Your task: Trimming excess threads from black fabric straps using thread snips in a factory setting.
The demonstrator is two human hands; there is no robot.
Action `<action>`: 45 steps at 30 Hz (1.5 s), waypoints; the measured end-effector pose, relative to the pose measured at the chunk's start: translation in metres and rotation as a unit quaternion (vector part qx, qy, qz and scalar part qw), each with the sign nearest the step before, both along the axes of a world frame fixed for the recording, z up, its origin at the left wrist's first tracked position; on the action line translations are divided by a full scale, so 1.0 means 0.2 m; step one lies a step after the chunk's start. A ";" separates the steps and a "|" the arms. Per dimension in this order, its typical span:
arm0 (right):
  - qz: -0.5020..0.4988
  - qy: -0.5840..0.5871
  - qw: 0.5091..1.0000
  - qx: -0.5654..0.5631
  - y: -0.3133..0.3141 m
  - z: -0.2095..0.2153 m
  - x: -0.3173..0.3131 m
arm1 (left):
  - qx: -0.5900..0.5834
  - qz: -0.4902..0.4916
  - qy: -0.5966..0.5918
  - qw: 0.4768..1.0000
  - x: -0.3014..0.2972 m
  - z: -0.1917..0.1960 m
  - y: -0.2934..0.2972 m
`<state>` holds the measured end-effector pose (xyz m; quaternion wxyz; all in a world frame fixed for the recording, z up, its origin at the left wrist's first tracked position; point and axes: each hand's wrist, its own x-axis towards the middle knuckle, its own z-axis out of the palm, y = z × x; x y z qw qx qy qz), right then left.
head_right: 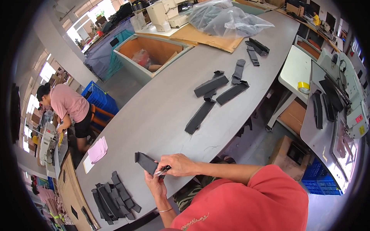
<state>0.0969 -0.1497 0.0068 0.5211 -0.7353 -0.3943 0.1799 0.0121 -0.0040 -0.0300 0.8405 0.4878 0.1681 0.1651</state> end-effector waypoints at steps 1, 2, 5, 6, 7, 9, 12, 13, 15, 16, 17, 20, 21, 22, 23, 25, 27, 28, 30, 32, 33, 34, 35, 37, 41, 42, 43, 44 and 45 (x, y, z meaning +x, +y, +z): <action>-0.005 -0.002 1.000 0.015 0.00 0.01 0.00 | 0.015 -0.007 0.001 1.000 0.00 -0.01 0.01; -0.010 -0.004 1.000 0.029 -0.01 0.01 0.00 | 0.030 -0.014 0.002 0.999 -0.01 -0.01 0.01; -0.030 -0.019 0.998 0.042 -0.02 0.01 0.00 | 0.036 -0.022 0.003 0.999 -0.02 0.03 -0.01; -0.029 -0.017 0.999 0.040 -0.02 0.01 -0.01 | 0.034 -0.020 0.005 0.999 -0.03 0.03 -0.01; -0.040 -0.040 0.997 0.048 -0.02 0.00 0.00 | 0.040 -0.013 0.010 0.999 -0.03 0.03 -0.01; -0.044 -0.055 0.996 0.054 -0.02 0.00 0.01 | 0.042 0.003 0.022 0.999 -0.04 0.04 -0.01; -0.056 -0.057 0.995 0.062 -0.01 0.01 0.06 | 0.077 0.024 0.044 0.996 -0.01 0.10 -0.03; -0.056 -0.045 0.996 0.046 -0.03 0.01 0.07 | 0.064 0.030 0.051 0.996 0.01 0.11 -0.03; -0.066 -0.039 0.995 0.069 -0.06 0.04 0.08 | 0.091 0.021 0.052 0.994 0.01 0.10 -0.02; -0.084 -0.028 0.993 0.074 -0.07 0.04 0.10 | 0.072 0.019 0.048 0.996 0.03 0.14 -0.04; -0.100 -0.021 0.991 0.080 -0.08 0.05 0.10 | 0.066 0.024 0.031 0.997 0.04 0.14 -0.04; -0.099 -0.051 0.991 0.068 -0.06 0.04 0.12 | 0.062 0.031 0.009 0.998 0.04 0.13 -0.01; -0.084 -0.046 0.993 0.068 -0.03 0.04 0.12 | 0.055 0.034 0.009 0.998 0.03 0.12 0.00; -0.088 -0.062 0.992 0.067 -0.03 0.02 0.11 | 0.054 0.040 0.013 0.998 0.02 0.11 0.00; -0.094 -0.080 0.990 0.067 -0.03 0.02 0.11 | 0.049 0.035 0.016 0.998 0.02 0.11 0.00; -0.090 -0.090 0.990 0.058 -0.03 0.03 0.09 | 0.045 0.033 0.020 0.998 0.00 0.11 0.00; -0.089 -0.102 0.990 0.050 -0.02 0.04 0.09 | 0.037 0.020 0.013 0.999 -0.01 0.11 0.00; -0.094 -0.113 0.988 0.055 -0.02 0.04 0.09 | 0.037 0.021 0.013 0.999 -0.01 0.11 -0.01; -0.099 -0.125 0.986 0.059 -0.01 0.05 0.09 | 0.040 0.003 0.010 0.999 -0.02 0.12 -0.01; -0.110 -0.140 0.983 0.052 0.00 0.06 0.09 | 0.043 0.006 0.005 0.999 -0.02 0.11 -0.01; -0.110 -0.139 0.983 0.052 0.00 0.05 0.09 | 0.047 0.008 0.000 0.999 -0.01 0.11 -0.01; -0.113 -0.165 0.979 0.047 0.00 0.05 0.09 | 0.047 0.009 0.001 0.999 -0.02 0.10 -0.01; -0.116 -0.191 0.974 0.042 0.01 0.04 0.09 | 0.065 0.010 0.004 0.998 -0.02 0.09 -0.01; -0.122 -0.204 0.971 0.033 0.01 0.04 0.09 | 0.084 0.011 0.008 0.996 -0.01 0.09 -0.01; -0.134 -0.218 0.966 0.026 0.02 0.04 0.09 | 0.099 0.001 0.008 0.995 -0.01 0.09 -0.01; -0.134 -0.218 0.966 0.025 0.02 0.04 0.09 | 0.100 -0.008 0.010 0.995 -0.01 0.10 -0.02; -0.136 -0.209 0.968 0.029 0.02 0.04 0.09 | 0.100 -0.007 0.010 0.995 -0.01 0.09 -0.02; -0.138 -0.200 0.969 0.032 0.03 0.04 0.09 | 0.098 -0.011 0.008 0.995 -0.01 0.09 -0.02; -0.138 -0.200 0.969 0.032 0.03 0.04 0.09 | 0.097 -0.013 0.006 0.995 -0.01 0.09 -0.02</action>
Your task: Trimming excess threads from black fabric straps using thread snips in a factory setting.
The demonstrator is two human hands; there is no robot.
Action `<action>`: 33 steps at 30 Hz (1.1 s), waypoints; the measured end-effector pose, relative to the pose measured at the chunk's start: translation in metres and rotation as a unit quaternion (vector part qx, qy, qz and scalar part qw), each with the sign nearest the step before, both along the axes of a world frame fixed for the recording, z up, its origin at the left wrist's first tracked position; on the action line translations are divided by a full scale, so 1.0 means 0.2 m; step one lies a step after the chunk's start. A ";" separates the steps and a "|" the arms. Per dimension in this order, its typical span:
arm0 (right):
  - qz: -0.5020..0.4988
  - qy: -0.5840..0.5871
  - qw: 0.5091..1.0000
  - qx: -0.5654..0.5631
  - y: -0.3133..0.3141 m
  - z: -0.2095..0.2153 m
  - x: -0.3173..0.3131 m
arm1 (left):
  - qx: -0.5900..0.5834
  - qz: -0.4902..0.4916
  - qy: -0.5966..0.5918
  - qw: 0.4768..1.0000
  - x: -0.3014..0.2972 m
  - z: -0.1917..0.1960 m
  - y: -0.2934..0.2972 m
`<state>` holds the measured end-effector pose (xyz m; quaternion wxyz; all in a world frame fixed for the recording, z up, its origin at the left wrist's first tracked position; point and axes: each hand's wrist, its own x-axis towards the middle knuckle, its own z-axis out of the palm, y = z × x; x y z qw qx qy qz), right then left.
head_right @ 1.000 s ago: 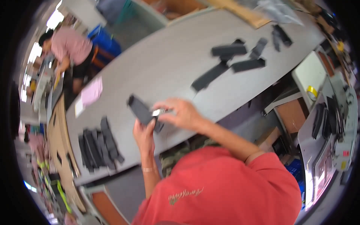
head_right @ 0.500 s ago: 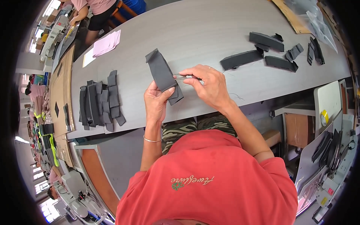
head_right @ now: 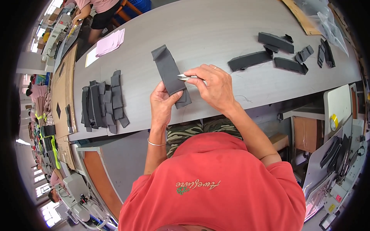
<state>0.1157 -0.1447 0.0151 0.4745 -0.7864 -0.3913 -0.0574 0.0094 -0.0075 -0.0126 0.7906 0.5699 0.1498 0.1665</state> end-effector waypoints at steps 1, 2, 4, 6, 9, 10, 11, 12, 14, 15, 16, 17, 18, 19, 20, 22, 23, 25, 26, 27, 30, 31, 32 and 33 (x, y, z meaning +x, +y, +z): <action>0.001 -0.009 1.000 -0.009 0.00 0.00 0.00 | 0.000 0.001 0.000 1.000 0.00 0.00 0.00; 0.003 -0.019 1.000 -0.017 -0.01 0.00 0.01 | -0.019 -0.003 0.003 1.000 0.00 0.01 0.00; 0.006 -0.029 0.999 -0.019 -0.02 -0.01 0.01 | -0.038 -0.004 0.006 0.999 0.00 0.02 0.00; 0.012 -0.039 0.999 -0.020 -0.01 -0.01 0.01 | -0.054 -0.010 0.016 0.998 -0.01 0.03 0.00; 0.022 0.053 0.998 0.017 0.01 0.01 -0.01 | -0.023 0.000 0.018 1.000 -0.01 0.02 0.00; 0.033 0.053 0.997 0.037 0.02 0.00 -0.01 | -0.022 0.003 0.017 1.000 -0.01 0.02 0.01; 0.044 0.053 0.996 0.057 0.03 0.00 -0.01 | -0.009 -0.004 0.027 1.000 -0.02 0.01 0.01; 0.047 0.053 0.996 0.059 0.03 0.01 -0.02 | 0.003 -0.011 0.036 0.999 -0.02 0.01 0.02; 0.049 0.055 0.997 -0.006 0.03 0.01 -0.03 | 0.009 -0.010 0.038 0.999 -0.02 0.02 0.01; 0.053 0.063 0.997 -0.010 0.04 0.02 -0.03 | 0.012 -0.012 0.042 0.999 -0.03 0.02 0.02; 0.055 0.061 0.997 -0.009 0.04 0.01 -0.03 | 0.014 -0.011 0.041 0.999 -0.03 0.02 0.02; 0.056 0.061 0.996 -0.013 0.04 0.01 -0.03 | 0.016 -0.013 0.055 0.998 -0.03 0.02 0.02; 0.058 0.060 0.996 -0.017 0.05 0.01 -0.03 | 0.017 -0.016 0.070 0.997 -0.04 0.02 0.02; 0.059 0.060 0.996 -0.015 0.05 0.01 -0.03 | 0.019 -0.015 0.069 0.997 -0.04 0.03 0.02; 0.067 0.075 0.995 -0.018 0.05 0.01 -0.03 | 0.015 -0.016 0.077 0.997 -0.04 0.04 0.02; 0.075 0.090 0.993 -0.021 0.05 0.01 -0.03 | 0.011 -0.017 0.086 0.996 -0.05 0.05 0.03; 0.078 0.093 0.992 -0.022 0.05 0.02 -0.04 | 0.011 -0.019 0.089 0.996 -0.05 0.05 0.03; 0.080 0.097 0.992 -0.024 0.06 0.01 -0.04 | 0.011 -0.021 0.093 0.995 -0.05 0.04 0.03; 0.073 0.093 0.993 -0.024 0.06 0.01 -0.04 | 0.017 -0.021 0.100 0.995 -0.05 0.04 0.03; 0.066 0.089 0.994 -0.024 0.06 0.01 -0.04 | 0.024 -0.021 0.107 0.994 -0.04 0.04 0.03; 0.052 0.041 0.998 -0.007 0.06 -0.01 -0.04 | 0.018 -0.021 0.105 0.994 -0.04 0.06 0.03; 0.052 0.043 0.998 -0.008 0.06 -0.01 -0.04 | 0.018 -0.021 0.107 0.994 -0.04 0.06 0.03; 0.049 0.037 0.998 -0.010 0.06 0.00 -0.04 | 0.019 -0.024 0.110 0.993 -0.03 0.07 0.03; 0.046 0.029 0.998 -0.011 0.07 0.00 -0.03 | 0.020 -0.026 0.113 0.993 -0.03 0.07 0.03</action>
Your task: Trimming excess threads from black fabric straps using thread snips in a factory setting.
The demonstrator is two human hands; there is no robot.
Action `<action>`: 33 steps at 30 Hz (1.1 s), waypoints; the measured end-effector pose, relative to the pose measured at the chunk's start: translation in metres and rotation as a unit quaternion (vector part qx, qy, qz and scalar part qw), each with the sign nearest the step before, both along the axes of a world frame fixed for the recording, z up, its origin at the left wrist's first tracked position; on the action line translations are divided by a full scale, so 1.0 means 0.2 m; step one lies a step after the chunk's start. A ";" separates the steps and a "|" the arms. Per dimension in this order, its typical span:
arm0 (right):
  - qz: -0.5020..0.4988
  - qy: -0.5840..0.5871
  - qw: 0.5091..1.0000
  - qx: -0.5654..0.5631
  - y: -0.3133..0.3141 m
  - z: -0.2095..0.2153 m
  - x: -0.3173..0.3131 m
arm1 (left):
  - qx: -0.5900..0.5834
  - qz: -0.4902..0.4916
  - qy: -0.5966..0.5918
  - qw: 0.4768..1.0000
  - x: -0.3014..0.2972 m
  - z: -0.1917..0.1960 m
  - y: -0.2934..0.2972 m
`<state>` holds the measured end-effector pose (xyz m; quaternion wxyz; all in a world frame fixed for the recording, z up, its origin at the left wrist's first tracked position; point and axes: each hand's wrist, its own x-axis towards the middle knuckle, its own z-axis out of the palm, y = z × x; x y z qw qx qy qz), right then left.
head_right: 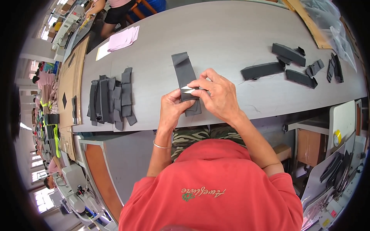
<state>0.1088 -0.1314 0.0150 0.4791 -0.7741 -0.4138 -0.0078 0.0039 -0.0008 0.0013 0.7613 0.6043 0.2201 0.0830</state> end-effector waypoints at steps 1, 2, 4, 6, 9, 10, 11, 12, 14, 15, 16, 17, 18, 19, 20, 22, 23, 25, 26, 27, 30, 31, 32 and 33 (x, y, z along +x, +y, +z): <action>0.000 0.001 1.000 0.000 0.00 0.00 0.00 | 0.000 0.000 0.001 1.000 0.00 0.00 0.00; 0.004 -0.001 1.000 0.000 0.00 0.00 0.00 | 0.008 -0.005 0.005 1.000 0.00 0.00 0.00; 0.008 -0.003 1.000 0.000 0.00 0.00 0.00 | 0.018 -0.011 0.009 1.000 0.00 0.00 0.00; 0.033 -0.018 0.999 -0.006 -0.01 0.00 0.01 | -0.025 -0.004 0.001 1.000 0.00 0.00 -0.01; 0.031 -0.059 0.998 -0.012 -0.01 -0.03 0.03 | -0.002 -0.015 0.019 1.000 -0.01 -0.02 -0.01; 0.030 -0.060 0.998 -0.012 -0.01 -0.03 0.04 | -0.002 -0.017 0.018 1.000 -0.01 -0.03 -0.01; 0.025 0.016 0.999 0.012 -0.01 -0.02 0.04 | 0.015 -0.018 -0.002 1.000 -0.01 -0.04 -0.01; 0.021 0.092 0.995 0.036 -0.01 -0.02 0.05 | 0.032 -0.018 -0.023 0.999 -0.01 -0.05 -0.02; 0.016 0.106 0.993 0.038 -0.01 -0.01 0.07 | 0.046 -0.024 -0.022 0.998 -0.01 -0.05 -0.02; 0.013 0.122 0.992 0.040 0.00 0.00 0.08 | 0.058 -0.028 -0.020 0.998 -0.01 -0.05 -0.03; 0.011 0.121 0.992 0.041 0.00 0.00 0.08 | 0.059 -0.031 -0.021 0.998 -0.02 -0.05 -0.03; 0.003 0.127 0.991 0.031 0.01 0.00 0.09 | 0.082 -0.039 -0.025 0.996 -0.02 -0.06 -0.03; -0.006 0.133 0.991 0.021 0.02 0.00 0.09 | 0.105 -0.048 -0.029 0.993 -0.02 -0.07 -0.03; -0.007 0.133 0.991 0.021 0.03 0.00 0.10 | 0.106 -0.049 -0.030 0.993 -0.02 -0.07 -0.04; -0.011 0.143 0.990 0.006 0.03 0.01 0.10 | 0.119 -0.049 -0.036 0.991 -0.02 -0.08 -0.05; -0.015 0.153 0.988 -0.010 0.05 0.00 0.11 | 0.131 -0.049 -0.041 0.989 -0.02 -0.08 -0.05; -0.023 0.144 0.989 -0.007 0.06 -0.01 0.12 | 0.163 -0.050 -0.036 0.985 -0.02 -0.07 -0.06; -0.031 0.136 0.990 -0.004 0.08 -0.02 0.13 | 0.195 -0.052 -0.029 0.979 -0.01 -0.06 -0.07; -0.042 0.123 0.992 0.001 0.09 -0.03 0.14 | 0.210 -0.054 -0.027 0.976 -0.01 -0.06 -0.07; -0.053 0.110 0.993 0.007 0.09 -0.03 0.14 | 0.225 -0.057 -0.025 0.972 -0.01 -0.05 -0.07; -0.051 0.096 0.994 -0.001 0.10 -0.04 0.15 | 0.276 -0.064 -0.037 0.958 -0.01 -0.02 -0.08; -0.051 0.096 0.994 -0.001 0.10 -0.04 0.15 | 0.276 -0.064 -0.037 0.958 -0.01 -0.02 -0.08; -0.051 0.062 0.997 -0.001 0.10 -0.06 0.16 | 0.289 -0.066 -0.042 0.954 -0.01 -0.02 -0.08; -0.052 0.028 0.998 -0.001 0.10 -0.07 0.17 | 0.303 -0.068 -0.047 0.950 -0.01 -0.03 -0.08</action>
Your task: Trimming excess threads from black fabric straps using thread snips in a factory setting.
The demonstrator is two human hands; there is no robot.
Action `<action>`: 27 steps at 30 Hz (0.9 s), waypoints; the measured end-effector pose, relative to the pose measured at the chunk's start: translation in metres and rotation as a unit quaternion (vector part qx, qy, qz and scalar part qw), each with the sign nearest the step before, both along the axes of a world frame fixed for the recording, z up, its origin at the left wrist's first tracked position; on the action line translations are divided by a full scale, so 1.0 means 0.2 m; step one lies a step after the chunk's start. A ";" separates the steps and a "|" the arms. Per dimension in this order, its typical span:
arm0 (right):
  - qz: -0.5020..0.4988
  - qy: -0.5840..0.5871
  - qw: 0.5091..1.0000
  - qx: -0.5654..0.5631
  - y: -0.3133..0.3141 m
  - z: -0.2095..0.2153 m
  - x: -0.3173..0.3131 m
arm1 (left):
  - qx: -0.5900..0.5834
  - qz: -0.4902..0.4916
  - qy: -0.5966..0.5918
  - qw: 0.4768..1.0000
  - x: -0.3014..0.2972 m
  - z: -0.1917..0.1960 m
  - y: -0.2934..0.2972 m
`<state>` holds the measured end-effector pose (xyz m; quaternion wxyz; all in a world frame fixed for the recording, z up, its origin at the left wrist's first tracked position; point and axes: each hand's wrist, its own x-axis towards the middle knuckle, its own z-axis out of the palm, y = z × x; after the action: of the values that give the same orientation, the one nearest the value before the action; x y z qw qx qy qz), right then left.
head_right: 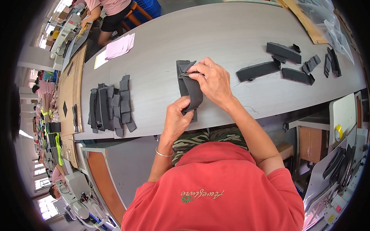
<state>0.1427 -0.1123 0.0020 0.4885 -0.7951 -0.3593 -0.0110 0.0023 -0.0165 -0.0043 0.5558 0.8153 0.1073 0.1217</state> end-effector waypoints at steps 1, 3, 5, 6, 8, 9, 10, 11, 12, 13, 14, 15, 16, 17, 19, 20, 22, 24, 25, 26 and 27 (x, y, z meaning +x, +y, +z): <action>0.000 0.000 1.000 0.000 0.00 0.00 0.01 | 0.000 0.000 0.000 1.000 0.00 -0.01 0.00; 0.003 -0.052 0.998 -0.018 -0.01 0.00 0.02 | 0.032 0.009 -0.004 0.999 0.00 -0.02 0.00; 0.022 -0.013 0.999 -0.021 -0.03 0.04 0.02 | 0.048 0.026 0.000 0.998 -0.01 -0.03 0.01; 0.039 0.026 0.999 -0.023 -0.04 0.05 0.02 | 0.065 0.043 0.004 0.997 -0.01 -0.03 0.01; 0.051 0.090 0.994 0.025 -0.05 0.03 0.02 | 0.083 0.048 -0.004 0.995 0.00 -0.03 0.02; 0.063 0.153 0.983 0.074 -0.06 0.01 0.01 | 0.101 0.054 -0.011 0.993 0.01 -0.03 0.02; 0.064 0.153 0.983 0.074 -0.06 0.00 0.00 | 0.101 0.054 -0.012 0.993 0.01 -0.03 0.02; 0.061 0.193 0.976 0.080 -0.07 -0.02 -0.01 | 0.105 0.056 -0.012 0.993 0.01 -0.03 0.02; 0.058 0.233 0.967 0.086 -0.07 -0.03 -0.03 | 0.109 0.057 -0.011 0.992 0.01 -0.04 0.02; 0.058 0.233 0.967 0.086 -0.07 -0.04 -0.04 | 0.109 0.057 -0.012 0.992 0.01 -0.04 0.02; 0.077 0.265 0.957 0.084 -0.07 -0.06 -0.07 | 0.118 0.059 -0.012 0.991 0.01 -0.04 0.02; 0.095 0.297 0.946 0.082 -0.07 -0.06 -0.09 | 0.127 0.061 -0.012 0.990 0.00 -0.04 0.01; 0.095 0.297 0.946 0.082 -0.07 -0.07 -0.12 | 0.128 0.060 -0.012 0.990 0.00 -0.05 0.00; 0.105 0.298 0.946 0.070 -0.06 -0.07 -0.15 | 0.147 0.060 -0.011 0.987 -0.01 -0.05 0.00; 0.123 0.334 0.929 0.098 -0.05 -0.06 -0.18 | 0.166 0.059 -0.009 0.984 -0.01 -0.04 -0.01; 0.121 0.336 0.929 0.098 -0.06 -0.07 -0.18 | 0.146 0.027 0.009 0.989 0.00 -0.02 -0.01; 0.132 0.414 0.889 0.145 -0.07 -0.08 -0.16 | 0.124 -0.006 0.032 0.992 -0.01 -0.02 0.00; 0.145 0.426 0.871 0.198 -0.07 -0.07 -0.14 | 0.043 0.024 -0.118 0.992 -0.01 -0.04 0.02; 0.147 0.434 0.866 0.200 -0.09 -0.05 -0.13 | 0.000 0.043 -0.154 0.987 -0.01 -0.04 0.04; 0.154 0.442 0.860 0.202 -0.09 -0.02 -0.13 | -0.024 0.110 -0.158 0.981 -0.01 -0.06 0.08; 0.159 0.443 0.862 0.186 -0.10 0.01 -0.12 | -0.046 0.177 -0.160 0.970 -0.01 -0.08 0.11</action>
<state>0.1181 -0.1316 0.0035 0.7299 -0.5428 -0.2177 0.3540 -0.0005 0.0053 -0.0208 0.5720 0.7271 0.1645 0.3420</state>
